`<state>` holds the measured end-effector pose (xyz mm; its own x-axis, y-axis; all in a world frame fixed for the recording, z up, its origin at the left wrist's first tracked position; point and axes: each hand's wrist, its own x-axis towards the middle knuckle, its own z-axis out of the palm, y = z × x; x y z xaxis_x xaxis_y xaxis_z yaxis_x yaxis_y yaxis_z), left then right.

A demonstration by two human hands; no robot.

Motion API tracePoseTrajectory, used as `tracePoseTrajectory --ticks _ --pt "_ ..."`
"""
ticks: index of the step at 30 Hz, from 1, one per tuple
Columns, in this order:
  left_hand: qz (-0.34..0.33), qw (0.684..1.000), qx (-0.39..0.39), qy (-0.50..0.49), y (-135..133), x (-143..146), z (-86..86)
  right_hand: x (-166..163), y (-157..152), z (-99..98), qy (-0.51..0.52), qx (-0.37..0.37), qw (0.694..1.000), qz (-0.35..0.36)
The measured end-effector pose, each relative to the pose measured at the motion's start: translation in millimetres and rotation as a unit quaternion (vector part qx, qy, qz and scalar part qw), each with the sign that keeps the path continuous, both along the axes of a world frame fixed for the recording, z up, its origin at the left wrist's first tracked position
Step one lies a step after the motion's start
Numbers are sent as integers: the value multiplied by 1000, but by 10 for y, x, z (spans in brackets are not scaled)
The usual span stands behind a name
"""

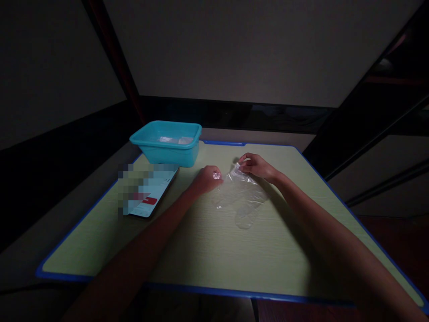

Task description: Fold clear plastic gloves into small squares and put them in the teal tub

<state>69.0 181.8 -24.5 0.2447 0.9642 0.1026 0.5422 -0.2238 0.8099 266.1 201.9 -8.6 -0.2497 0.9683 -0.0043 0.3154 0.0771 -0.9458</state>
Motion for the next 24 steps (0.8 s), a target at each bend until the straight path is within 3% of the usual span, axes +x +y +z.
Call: tracePoseTrajectory --ticks 4,12,24 --pt "0 998 -3 -56 132 148 26 -10 -25 -4 12 -2 1000 6" --pt "-63 988 -26 -137 348 540 71 30 -82 63 13 -1 1000 16" --pt "-20 979 -33 -202 343 310 84 408 -401 83 -46 -71 994 66"
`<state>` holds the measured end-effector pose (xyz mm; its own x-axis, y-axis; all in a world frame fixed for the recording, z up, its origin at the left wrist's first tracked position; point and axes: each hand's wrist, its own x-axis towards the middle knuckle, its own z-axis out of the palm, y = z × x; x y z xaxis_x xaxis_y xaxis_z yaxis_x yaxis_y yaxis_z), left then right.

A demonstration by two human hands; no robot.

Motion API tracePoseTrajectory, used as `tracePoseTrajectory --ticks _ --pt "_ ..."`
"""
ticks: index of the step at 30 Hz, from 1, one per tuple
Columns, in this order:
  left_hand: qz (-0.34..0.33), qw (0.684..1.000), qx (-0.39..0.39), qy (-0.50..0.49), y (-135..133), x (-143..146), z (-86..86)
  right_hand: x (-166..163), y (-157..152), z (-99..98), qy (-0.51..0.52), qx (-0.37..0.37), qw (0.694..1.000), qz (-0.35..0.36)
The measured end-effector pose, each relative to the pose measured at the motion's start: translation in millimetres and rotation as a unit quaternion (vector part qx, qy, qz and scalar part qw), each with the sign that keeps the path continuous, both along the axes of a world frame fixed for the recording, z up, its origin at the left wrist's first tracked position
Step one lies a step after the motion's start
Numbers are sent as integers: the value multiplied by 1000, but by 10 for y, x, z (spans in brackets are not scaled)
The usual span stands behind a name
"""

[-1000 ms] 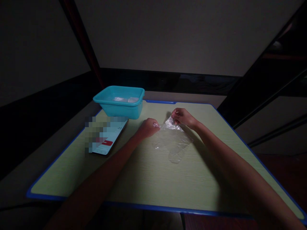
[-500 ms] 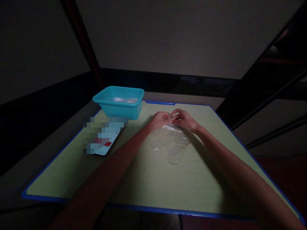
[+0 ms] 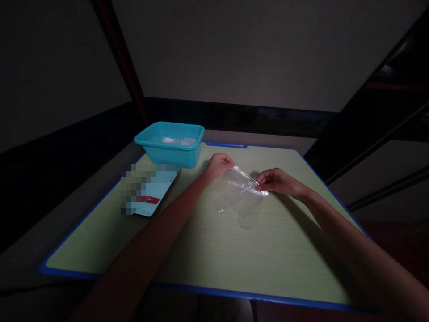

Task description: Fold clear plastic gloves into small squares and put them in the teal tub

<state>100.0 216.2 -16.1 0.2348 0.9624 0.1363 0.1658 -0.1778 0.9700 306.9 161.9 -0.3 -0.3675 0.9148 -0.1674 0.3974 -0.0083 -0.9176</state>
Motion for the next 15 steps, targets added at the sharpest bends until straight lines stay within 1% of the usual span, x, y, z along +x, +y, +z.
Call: tracePoseTrajectory --ticks 4,10,15 --pt "9 1000 -18 -11 -32 -88 34 30 -47 60 -10 2 1000 -15" --pt "27 999 -37 -17 -41 -204 133 -21 -30 105 2 12 995 -98" --pt "31 996 -76 -29 -13 -228 169 -44 40 80 31 15 990 -140"
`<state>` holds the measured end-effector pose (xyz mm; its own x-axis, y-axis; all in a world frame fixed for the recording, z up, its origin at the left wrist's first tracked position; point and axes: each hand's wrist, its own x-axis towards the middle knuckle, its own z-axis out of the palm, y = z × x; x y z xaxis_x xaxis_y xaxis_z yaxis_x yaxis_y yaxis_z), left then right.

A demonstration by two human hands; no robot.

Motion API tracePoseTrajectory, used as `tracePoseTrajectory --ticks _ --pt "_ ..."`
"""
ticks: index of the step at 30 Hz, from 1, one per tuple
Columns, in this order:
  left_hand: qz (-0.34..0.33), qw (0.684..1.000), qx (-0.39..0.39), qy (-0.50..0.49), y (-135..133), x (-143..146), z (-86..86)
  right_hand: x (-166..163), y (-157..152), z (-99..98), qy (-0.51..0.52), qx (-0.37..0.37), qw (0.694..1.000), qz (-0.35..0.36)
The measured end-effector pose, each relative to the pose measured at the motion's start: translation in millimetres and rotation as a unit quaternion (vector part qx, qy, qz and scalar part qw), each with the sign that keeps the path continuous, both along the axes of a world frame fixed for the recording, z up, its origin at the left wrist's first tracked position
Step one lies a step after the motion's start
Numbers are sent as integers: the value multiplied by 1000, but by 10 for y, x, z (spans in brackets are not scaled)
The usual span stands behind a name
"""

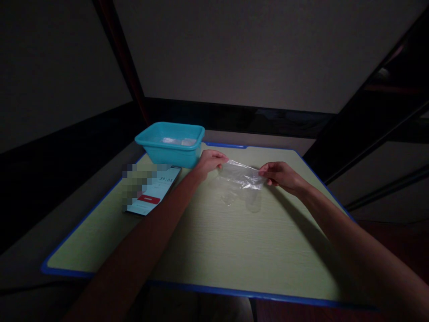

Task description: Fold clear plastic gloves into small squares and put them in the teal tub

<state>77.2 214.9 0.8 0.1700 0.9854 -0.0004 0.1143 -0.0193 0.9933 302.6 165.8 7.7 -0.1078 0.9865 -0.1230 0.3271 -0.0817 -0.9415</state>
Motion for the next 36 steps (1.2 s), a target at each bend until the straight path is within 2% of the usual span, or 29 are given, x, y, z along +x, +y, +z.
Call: tracePoseTrajectory --ticks 6,9,15,18,21,24,30,33,36 --pt "-22 997 -47 -61 -76 36 84 -76 91 34 49 13 998 -42" --pt "-27 995 -50 -83 -95 30 139 -98 126 95 71 33 996 -41" --pt "-32 993 -8 -115 -95 -24 261 -132 145 249 102 127 986 -30" --pt "-63 989 42 -131 -105 -78 274 -138 107 311 85 179 980 -23" --pt "-112 979 99 -138 -130 -158 209 -119 34 309 58 217 974 6" --pt "-146 972 131 -133 -178 -248 75 -94 -47 205 26 251 967 37" --pt "-151 976 106 -119 -205 -358 -205 -99 -98 -92 11 252 962 109" --pt "-149 976 101 -126 -143 -359 -219 -109 -32 -120 15 248 961 117" --pt "-152 972 107 -143 -72 -350 -150 -103 61 -68 15 268 957 114"
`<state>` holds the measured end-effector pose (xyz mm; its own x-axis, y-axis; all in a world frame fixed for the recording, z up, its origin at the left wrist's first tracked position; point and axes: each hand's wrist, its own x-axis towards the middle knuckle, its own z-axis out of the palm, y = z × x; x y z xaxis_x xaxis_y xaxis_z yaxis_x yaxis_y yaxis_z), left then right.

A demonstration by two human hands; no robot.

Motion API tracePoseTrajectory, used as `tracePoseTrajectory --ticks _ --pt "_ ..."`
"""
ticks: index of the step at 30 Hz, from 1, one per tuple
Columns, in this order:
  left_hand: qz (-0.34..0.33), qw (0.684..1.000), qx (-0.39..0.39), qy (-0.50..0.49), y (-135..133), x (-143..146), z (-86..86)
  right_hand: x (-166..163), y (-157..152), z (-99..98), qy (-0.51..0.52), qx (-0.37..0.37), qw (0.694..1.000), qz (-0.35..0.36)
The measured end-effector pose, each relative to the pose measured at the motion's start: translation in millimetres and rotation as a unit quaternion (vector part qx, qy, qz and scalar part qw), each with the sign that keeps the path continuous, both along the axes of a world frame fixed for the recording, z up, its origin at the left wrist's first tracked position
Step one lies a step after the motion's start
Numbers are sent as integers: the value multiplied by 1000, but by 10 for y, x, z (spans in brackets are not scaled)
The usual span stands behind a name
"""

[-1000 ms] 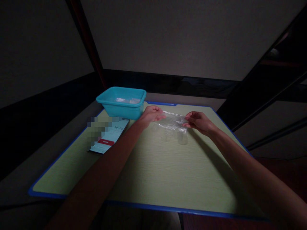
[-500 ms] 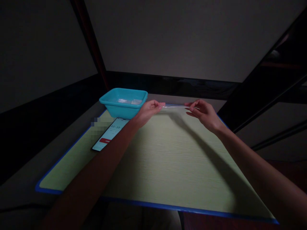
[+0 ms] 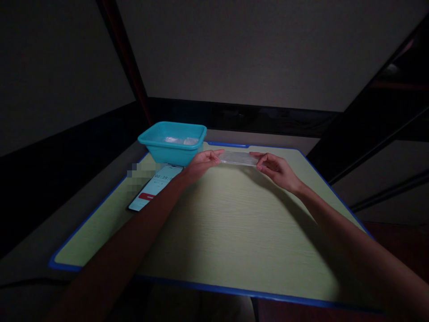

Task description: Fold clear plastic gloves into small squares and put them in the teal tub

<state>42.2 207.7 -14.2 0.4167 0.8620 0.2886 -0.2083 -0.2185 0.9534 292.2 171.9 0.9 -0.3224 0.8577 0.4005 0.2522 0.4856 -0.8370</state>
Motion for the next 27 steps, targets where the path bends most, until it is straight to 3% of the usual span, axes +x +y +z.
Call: tracePoseTrajectory --ticks 4,13,24,27 --pt "-12 1000 19 -5 21 -22 28 11 43 12 -9 21 1000 3" --pt "19 988 29 154 -243 -121 -176 -24 -262 -340 -114 32 993 0" --pt "83 949 94 289 -559 -152 -139 -12 -576 -342 -237 134 960 -68" --pt "86 942 104 307 -689 -186 -139 -16 -665 -316 -260 136 955 -51"
